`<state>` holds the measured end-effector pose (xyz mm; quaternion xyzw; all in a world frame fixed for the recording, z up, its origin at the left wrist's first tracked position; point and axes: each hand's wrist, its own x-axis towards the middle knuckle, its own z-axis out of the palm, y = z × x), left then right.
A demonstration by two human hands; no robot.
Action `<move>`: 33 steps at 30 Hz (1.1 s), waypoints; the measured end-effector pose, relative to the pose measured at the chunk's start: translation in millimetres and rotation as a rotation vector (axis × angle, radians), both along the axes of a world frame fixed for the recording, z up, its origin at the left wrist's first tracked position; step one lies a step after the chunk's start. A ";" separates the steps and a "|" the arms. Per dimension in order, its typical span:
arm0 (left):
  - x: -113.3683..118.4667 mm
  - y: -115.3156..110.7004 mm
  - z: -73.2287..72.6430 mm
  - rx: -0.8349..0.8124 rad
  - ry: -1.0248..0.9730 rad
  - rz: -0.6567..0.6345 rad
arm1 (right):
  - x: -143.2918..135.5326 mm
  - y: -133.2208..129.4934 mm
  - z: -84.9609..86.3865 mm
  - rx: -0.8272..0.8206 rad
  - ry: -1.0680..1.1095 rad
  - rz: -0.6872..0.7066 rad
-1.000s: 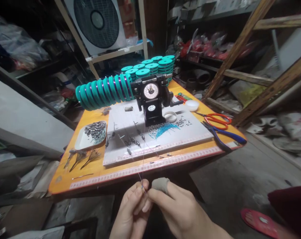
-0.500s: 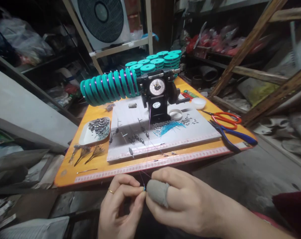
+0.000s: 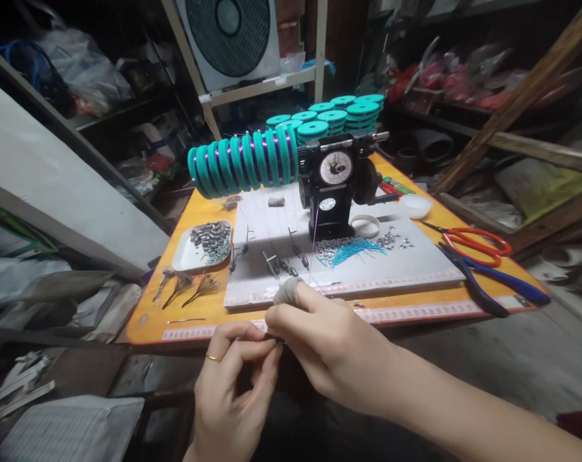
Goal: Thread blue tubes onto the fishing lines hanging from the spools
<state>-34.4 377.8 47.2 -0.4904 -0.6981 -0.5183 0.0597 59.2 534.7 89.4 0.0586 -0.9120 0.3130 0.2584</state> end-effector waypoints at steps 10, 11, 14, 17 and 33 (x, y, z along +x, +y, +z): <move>-13.2 2.8 12.9 -0.028 0.186 -0.298 | -13.8 2.9 4.1 -0.048 -0.075 -0.069; -13.1 3.4 13.6 -0.058 -0.074 -0.309 | -10.0 3.6 1.4 -0.043 -0.047 -0.059; -11.8 5.4 12.8 -0.108 -0.944 -0.381 | 3.4 5.5 -4.1 0.024 0.016 0.107; -9.8 7.5 10.8 -0.072 -1.472 -0.495 | 9.9 5.1 -5.8 0.111 -0.036 0.214; 3.6 2.1 -9.5 -0.003 -0.115 -0.153 | 7.4 7.5 -5.0 -0.161 -0.058 0.077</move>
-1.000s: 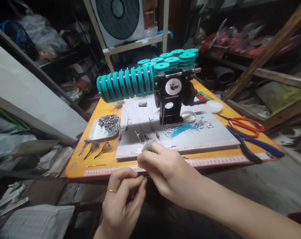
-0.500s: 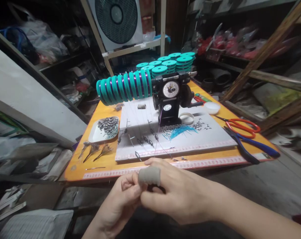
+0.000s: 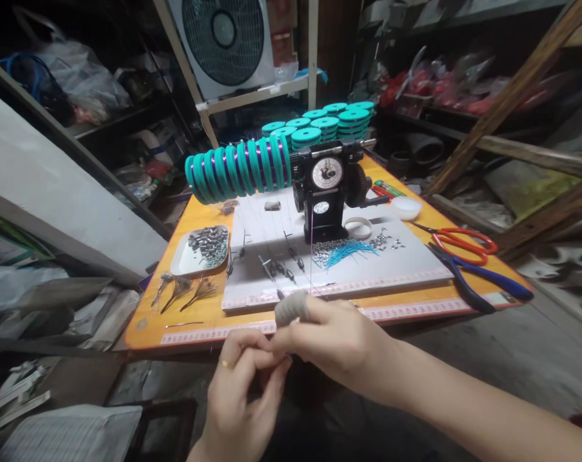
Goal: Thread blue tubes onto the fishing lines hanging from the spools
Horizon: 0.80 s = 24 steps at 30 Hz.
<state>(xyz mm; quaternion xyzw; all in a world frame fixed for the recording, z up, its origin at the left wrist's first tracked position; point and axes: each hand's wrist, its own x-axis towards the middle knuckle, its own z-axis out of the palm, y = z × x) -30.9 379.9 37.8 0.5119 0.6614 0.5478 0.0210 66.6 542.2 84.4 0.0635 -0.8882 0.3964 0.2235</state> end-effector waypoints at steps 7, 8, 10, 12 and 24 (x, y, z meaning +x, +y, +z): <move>-6.1 0.7 8.3 0.043 0.296 -0.113 | -16.0 -0.2 -2.3 0.070 0.076 -0.077; -7.6 1.0 10.6 -0.005 0.035 -0.124 | -13.2 0.2 -2.1 0.107 0.099 -0.052; -9.2 1.2 13.3 -0.080 -0.570 -0.166 | -6.4 0.3 -1.0 0.202 0.125 0.067; -8.7 1.2 13.3 -0.087 -1.072 -0.255 | -1.7 -0.7 0.3 0.255 0.062 0.156; 1.2 1.9 -1.3 -0.025 -0.724 -0.174 | -0.2 -0.5 4.3 0.054 -0.082 0.082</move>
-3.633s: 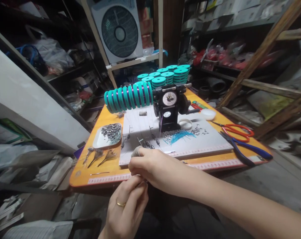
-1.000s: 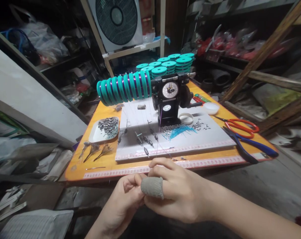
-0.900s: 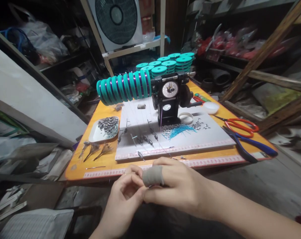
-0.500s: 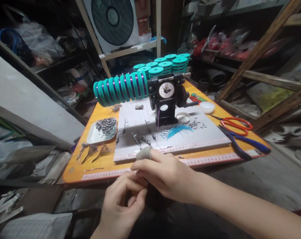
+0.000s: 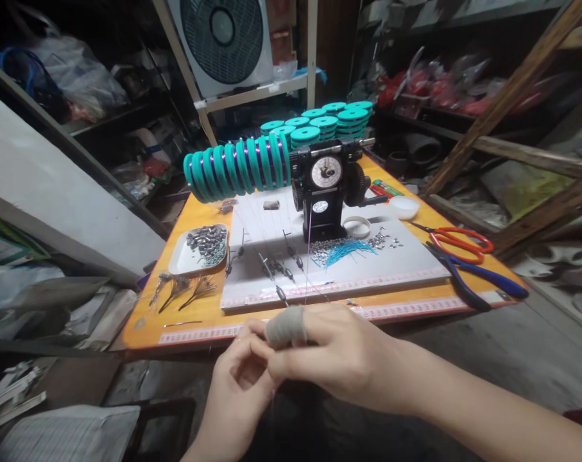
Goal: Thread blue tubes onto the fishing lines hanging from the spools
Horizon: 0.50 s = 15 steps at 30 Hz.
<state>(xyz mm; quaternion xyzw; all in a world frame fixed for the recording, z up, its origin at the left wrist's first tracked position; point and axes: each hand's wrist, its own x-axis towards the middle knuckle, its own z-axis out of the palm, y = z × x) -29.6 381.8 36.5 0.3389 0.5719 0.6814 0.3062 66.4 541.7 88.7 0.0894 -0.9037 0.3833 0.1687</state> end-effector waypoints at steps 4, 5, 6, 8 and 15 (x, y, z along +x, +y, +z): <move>-0.2 -4.3 -8.4 0.175 1.074 0.219 | -12.6 -3.9 -4.7 0.004 0.063 -0.131; -0.4 -4.6 -8.2 0.209 1.193 0.194 | -15.3 -4.1 -6.3 0.010 0.071 -0.140; -0.8 -4.7 -6.8 0.214 1.207 0.161 | -16.8 -3.9 -7.7 0.021 0.083 -0.148; -1.7 -4.3 -1.4 0.122 0.926 0.109 | -15.5 -2.1 -9.4 0.047 0.107 -0.162; -2.2 -1.9 11.7 -0.020 -0.663 -0.130 | 0.0 -3.2 -7.0 0.228 0.120 0.046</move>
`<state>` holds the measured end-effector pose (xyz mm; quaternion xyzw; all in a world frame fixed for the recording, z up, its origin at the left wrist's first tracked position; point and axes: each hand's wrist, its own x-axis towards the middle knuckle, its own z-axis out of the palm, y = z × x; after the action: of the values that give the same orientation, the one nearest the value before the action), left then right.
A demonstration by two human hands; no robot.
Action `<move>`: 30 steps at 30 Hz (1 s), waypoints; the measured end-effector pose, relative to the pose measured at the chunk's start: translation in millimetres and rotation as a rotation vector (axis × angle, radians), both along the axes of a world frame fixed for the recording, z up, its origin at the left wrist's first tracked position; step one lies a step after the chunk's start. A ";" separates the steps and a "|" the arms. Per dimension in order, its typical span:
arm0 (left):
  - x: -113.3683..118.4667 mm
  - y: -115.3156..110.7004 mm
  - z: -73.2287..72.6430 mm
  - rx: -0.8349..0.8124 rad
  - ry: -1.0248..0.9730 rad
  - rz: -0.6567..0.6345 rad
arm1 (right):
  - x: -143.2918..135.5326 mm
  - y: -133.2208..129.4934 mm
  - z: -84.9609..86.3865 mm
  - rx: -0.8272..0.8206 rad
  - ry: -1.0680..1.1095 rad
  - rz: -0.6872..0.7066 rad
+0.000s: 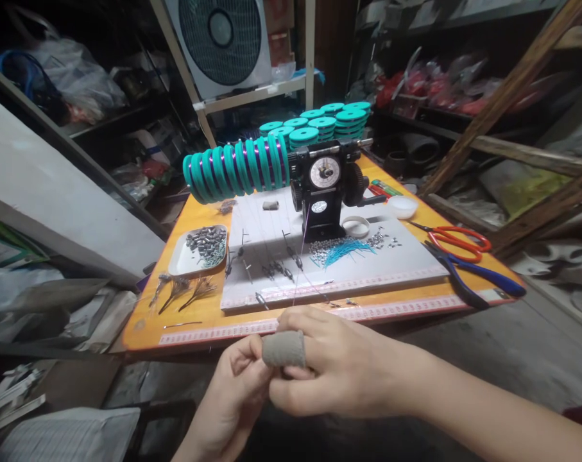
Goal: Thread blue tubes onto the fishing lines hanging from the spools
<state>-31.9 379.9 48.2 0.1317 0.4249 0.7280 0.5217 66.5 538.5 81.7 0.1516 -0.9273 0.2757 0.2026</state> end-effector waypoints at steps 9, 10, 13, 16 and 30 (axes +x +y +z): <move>2.6 3.4 -9.3 0.018 0.236 -0.007 | 4.8 3.0 6.3 -0.119 -0.043 0.005; 4.0 2.3 -12.3 0.022 0.481 0.068 | 4.2 2.8 6.5 -0.154 -0.058 -0.012; 9.5 -1.8 -20.1 0.087 1.326 0.359 | -2.9 0.0 2.3 -0.215 0.018 -0.114; 11.7 -3.4 -19.5 0.213 1.762 0.408 | -11.0 -2.6 -2.2 -0.187 0.049 -0.206; 6.2 4.0 -7.4 0.061 -0.176 -0.072 | 2.7 3.4 8.0 0.018 0.037 0.047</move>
<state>-25.7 383.8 40.8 0.0983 0.3502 0.7301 0.5785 69.1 541.9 89.7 0.1803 -0.9220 0.2692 0.2120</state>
